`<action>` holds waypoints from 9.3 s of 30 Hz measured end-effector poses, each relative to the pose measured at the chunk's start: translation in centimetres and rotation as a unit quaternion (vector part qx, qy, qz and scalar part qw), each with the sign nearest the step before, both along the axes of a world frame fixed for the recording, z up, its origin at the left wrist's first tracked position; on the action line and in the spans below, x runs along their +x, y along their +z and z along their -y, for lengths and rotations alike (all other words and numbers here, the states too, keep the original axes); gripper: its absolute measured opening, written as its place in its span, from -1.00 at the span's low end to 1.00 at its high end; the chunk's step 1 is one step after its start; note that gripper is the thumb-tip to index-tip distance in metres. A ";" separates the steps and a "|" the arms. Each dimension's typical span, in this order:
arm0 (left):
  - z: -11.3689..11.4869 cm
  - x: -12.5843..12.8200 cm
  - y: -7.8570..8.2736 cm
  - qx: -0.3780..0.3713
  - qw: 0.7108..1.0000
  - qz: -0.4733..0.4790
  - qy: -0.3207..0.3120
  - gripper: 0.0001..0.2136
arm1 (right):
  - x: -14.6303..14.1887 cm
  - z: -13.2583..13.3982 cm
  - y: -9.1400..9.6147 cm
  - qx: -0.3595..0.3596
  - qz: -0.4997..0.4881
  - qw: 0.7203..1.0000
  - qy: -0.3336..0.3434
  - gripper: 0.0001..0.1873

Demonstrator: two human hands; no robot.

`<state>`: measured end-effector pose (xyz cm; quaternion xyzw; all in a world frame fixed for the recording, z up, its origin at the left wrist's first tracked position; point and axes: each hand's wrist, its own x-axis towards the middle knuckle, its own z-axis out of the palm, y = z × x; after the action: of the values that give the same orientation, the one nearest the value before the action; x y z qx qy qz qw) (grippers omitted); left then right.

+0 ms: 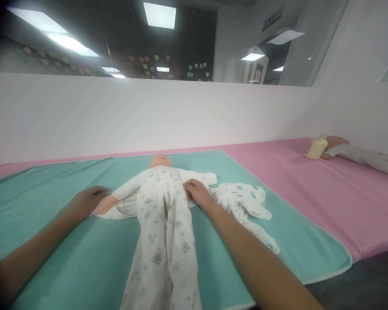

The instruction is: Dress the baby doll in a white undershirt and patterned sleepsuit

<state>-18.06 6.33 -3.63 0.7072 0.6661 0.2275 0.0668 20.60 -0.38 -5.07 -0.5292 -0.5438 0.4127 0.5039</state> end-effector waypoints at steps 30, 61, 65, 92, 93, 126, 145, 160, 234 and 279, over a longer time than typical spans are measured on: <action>-0.3 -0.1 -0.1 -0.007 1.000 -0.008 -0.009 -0.66 | 0.1 -0.3 -0.4 0.017 0.027 0.999 0.010 -0.71; -0.5 -0.2 -0.2 -0.012 1.000 -0.017 -0.012 -0.66 | 0.1 -0.3 -0.2 0.019 0.081 0.997 0.005 -0.70; -0.4 -0.1 -0.1 -0.008 1.000 -0.017 -0.009 -0.66 | 0.2 -0.2 -0.2 0.016 0.092 0.996 0.003 -0.68; -0.4 0.0 -0.2 -0.008 1.000 -0.010 -0.013 -0.68 | 0.2 -0.3 -0.3 0.017 0.114 0.993 0.002 -0.68; -0.4 0.0 -0.2 -0.010 1.000 -0.008 -0.012 -0.68 | 0.2 -0.3 -0.3 0.018 0.115 0.993 0.000 -0.68; -0.6 -0.2 -0.4 -0.005 1.000 -0.019 -0.019 -0.69 | 0.2 0.0 0.0 0.015 0.123 0.992 0.005 -0.67; -0.5 -0.1 -0.3 -0.019 1.000 -0.012 -0.009 -0.67 | 0.2 0.0 0.1 0.026 0.144 0.989 -0.002 -0.66; -0.2 0.2 -0.1 -0.029 1.000 -0.009 -0.005 -0.67 | 0.2 -0.1 0.0 0.029 0.150 0.988 0.001 -0.67; -0.5 0.0 -0.2 -0.037 0.999 -0.007 -0.014 -0.66 | 0.2 0.0 0.3 0.042 0.172 0.984 0.004 -0.68; -0.5 0.2 -0.1 -0.041 0.999 -0.013 -0.013 -0.65 | 0.2 0.1 0.6 0.042 0.188 0.981 0.006 -0.70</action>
<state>-17.91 6.81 -3.77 0.7150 0.6667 0.1902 0.0902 20.83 -0.49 -4.50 -0.5724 -0.6489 0.2853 0.4121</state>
